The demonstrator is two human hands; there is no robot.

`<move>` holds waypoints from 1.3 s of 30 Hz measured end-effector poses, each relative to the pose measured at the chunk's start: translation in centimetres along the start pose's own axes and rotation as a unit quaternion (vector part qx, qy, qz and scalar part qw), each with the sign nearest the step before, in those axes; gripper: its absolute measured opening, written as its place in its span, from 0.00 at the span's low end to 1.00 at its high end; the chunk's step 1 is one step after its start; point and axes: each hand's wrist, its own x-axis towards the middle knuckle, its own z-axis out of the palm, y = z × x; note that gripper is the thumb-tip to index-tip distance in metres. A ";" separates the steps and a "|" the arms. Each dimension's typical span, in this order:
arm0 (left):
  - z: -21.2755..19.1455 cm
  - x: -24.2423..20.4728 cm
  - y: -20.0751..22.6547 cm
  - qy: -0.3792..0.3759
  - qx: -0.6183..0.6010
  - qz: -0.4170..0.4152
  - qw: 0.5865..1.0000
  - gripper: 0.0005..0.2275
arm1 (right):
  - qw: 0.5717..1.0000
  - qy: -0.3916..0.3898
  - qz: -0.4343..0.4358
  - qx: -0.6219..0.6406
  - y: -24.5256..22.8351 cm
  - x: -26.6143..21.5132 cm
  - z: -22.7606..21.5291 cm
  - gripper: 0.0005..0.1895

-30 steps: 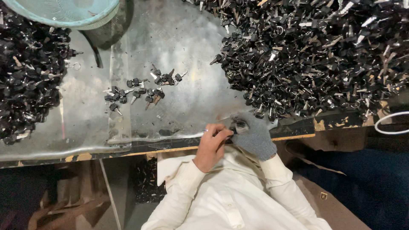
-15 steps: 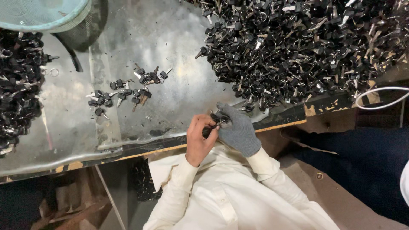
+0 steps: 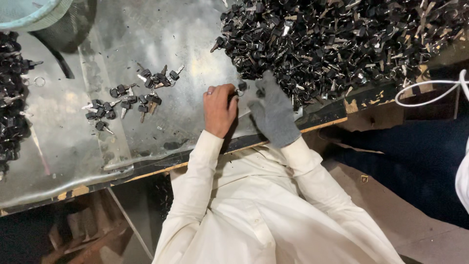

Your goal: The person repeatedly picks up individual keys from a large pile on a metal table, briefly handles them, and places them into a smaller pile. The person wears a white long-sleeved shirt and a gray glove on the right hand. The task continues throughout the clip.

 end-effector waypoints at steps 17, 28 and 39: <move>-0.8 -6.6 -2.0 0.044 0.028 -0.097 0.994 0.08 | 0.983 -0.146 -0.093 -0.054 -2.3 0.6 2.8 0.13; -0.9 -6.0 -1.3 0.086 0.014 -0.089 0.992 0.06 | 0.990 -0.098 -0.097 -0.030 -0.7 0.2 2.5 0.15; -1.2 -6.7 -2.6 0.026 0.047 -0.078 0.995 0.20 | 0.961 -0.106 -0.172 -0.189 -3.7 0.4 3.9 0.15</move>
